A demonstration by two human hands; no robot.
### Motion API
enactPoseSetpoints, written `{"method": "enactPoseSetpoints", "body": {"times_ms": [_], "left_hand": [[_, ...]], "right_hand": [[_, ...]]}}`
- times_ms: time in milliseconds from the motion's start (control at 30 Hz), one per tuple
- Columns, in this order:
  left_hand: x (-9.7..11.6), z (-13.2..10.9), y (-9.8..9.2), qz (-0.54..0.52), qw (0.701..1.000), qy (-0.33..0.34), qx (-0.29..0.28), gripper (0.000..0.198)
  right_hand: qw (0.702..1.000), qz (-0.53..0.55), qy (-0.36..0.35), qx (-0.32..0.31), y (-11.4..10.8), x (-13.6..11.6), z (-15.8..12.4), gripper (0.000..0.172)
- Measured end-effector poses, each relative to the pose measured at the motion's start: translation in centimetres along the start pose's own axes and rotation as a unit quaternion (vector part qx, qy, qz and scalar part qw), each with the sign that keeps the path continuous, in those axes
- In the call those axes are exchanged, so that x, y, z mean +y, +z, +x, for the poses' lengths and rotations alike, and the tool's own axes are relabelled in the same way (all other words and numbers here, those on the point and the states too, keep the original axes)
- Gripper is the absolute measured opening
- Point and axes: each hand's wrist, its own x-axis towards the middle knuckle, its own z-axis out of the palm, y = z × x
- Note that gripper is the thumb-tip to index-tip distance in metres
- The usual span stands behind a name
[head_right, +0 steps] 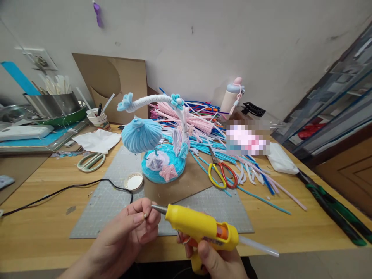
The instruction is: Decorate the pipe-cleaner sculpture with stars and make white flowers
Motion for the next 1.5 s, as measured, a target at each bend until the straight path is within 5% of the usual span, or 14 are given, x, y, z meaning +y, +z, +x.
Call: {"method": "enactPoseSetpoints", "body": {"times_ms": [200, 467, 700, 1133, 1300, 1500], "left_hand": [[0.2, 0.3, -0.4, -0.041, 0.997, -0.029, 0.055, 0.016], [0.7, 0.2, -0.5, -0.039, 0.993, -0.066, 0.089, 0.019], [0.2, 0.0, -0.6, -0.024, 0.999, -0.027, 0.012, 0.013], [0.8, -0.3, -0.3, -0.010, 0.998, -0.033, 0.050, 0.013], [0.7, -0.2, -0.1, 0.022, 0.999, -0.006, 0.028, 0.010], [0.5, 0.1, -0.7, 0.132, 0.985, 0.104, 0.042, 0.011]], "right_hand": [[0.997, -0.010, -0.049, -0.055, -0.2, 0.4, 0.9, 0.044], [0.999, 0.007, -0.027, -0.018, -0.2, 0.3, 0.6, 0.041], [1.000, -0.012, -0.026, -0.009, 0.0, 0.4, 0.4, 0.042], [0.999, -0.033, -0.015, -0.034, -0.4, 0.5, 0.0, 0.042], [0.978, -0.114, -0.129, -0.114, -0.5, -0.2, 0.5, 0.035], [0.901, -0.249, -0.284, -0.212, -0.9, -1.7, 1.4, 0.030]]}}
